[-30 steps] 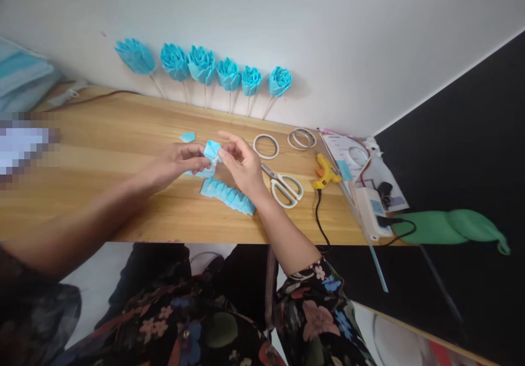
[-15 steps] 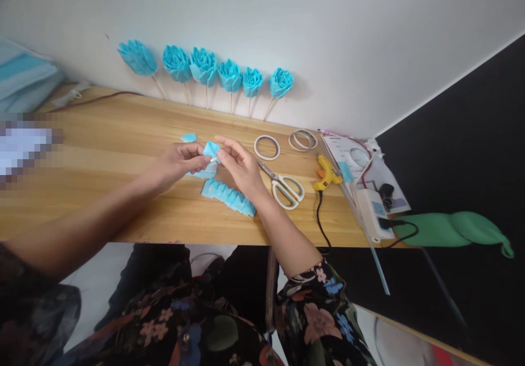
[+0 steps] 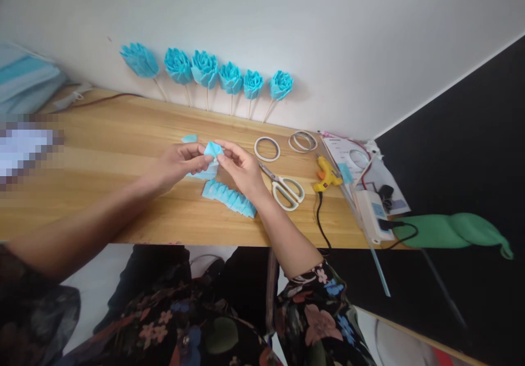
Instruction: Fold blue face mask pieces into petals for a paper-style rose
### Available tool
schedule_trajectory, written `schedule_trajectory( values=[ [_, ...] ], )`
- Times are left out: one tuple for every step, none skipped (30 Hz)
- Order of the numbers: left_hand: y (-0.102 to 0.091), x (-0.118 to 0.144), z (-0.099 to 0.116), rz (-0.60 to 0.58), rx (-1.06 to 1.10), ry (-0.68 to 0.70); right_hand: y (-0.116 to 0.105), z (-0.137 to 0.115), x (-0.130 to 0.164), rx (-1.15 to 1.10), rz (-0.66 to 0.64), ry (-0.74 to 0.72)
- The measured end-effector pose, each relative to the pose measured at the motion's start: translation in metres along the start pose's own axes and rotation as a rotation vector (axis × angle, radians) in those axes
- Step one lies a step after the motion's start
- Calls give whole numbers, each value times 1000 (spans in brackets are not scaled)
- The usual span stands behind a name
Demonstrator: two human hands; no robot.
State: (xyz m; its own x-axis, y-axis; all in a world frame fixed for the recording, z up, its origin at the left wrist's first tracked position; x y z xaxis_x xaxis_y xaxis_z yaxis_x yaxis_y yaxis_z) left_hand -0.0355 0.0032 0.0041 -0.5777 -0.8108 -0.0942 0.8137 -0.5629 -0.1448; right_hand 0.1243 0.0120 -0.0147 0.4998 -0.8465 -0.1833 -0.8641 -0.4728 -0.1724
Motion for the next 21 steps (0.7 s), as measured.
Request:
schedule_trajectory(
  values=[
    [0, 0, 0, -4, 5, 3, 0, 1, 0, -11, -2, 2],
    [0, 0, 0, -3, 7, 6, -1, 2, 0, -27, -7, 8],
    [0, -1, 0, 0, 8, 8, -1, 4, -1, -48, -17, 19],
    [0, -1, -1, 5, 9, 11, -1, 6, -2, -76, -31, 34],
    [0, -1, -1, 12, 9, 13, -1, 9, -2, -109, -45, 50],
    [0, -1, -2, 20, 5, 13, 0, 12, -3, -145, -57, 66],
    [0, 0, -2, 31, -1, 11, 0, 14, -3, -179, -62, 78],
    [0, 0, -2, 42, -9, 9, 0, 15, -3, -207, -60, 85],
    [-1, 0, -3, 51, -18, 7, 0, 16, -4, -229, -55, 87],
    [-1, 0, -3, 60, -28, 3, 0, 16, -4, -245, -47, 86],
    [-1, 0, -4, 67, -38, 0, 1, 15, -4, -253, -41, 84],
    [-1, 0, -4, 71, -47, -2, 1, 14, -4, -256, -38, 83],
    [-1, 0, -4, 74, -54, -2, 2, 13, -4, -255, -39, 84],
    [-1, 0, -4, 75, -60, -2, 3, 11, -4, -250, -42, 86],
    [-1, 0, -4, 75, -64, -3, 4, 10, -3, -242, -46, 87],
    [-1, 0, -4, 75, -66, -2, 5, 9, -3, -230, -51, 86],
    [-1, 0, -4, 75, -68, 0, 6, 8, -3, -216, -58, 82],
    [-1, 0, -5, 74, -68, 2, 6, 8, -3, -199, -63, 77],
    [-1, 0, -5, 74, -69, 5, 7, 7, -3, -182, -66, 71],
    [-1, 0, -5, 75, -70, 7, 7, 7, -2, -167, -67, 66],
    [-2, -1, -6, 76, -72, 8, 7, 7, -2, -156, -68, 63]
  ],
)
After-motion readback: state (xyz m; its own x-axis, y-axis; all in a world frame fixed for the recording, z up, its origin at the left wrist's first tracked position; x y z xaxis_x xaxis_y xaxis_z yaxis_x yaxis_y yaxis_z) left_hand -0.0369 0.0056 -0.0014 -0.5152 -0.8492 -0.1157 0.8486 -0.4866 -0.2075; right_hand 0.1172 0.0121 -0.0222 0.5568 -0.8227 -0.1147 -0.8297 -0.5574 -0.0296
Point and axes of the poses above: each hand's wrist, its own x-axis away from the middle knuckle, its own y-axis out of the palm, z = x × y, the point moved 5 cm from there along -x, towards the middle knuckle, and after that the axes turned 15 degrees about -z, right-handed, at the moved point
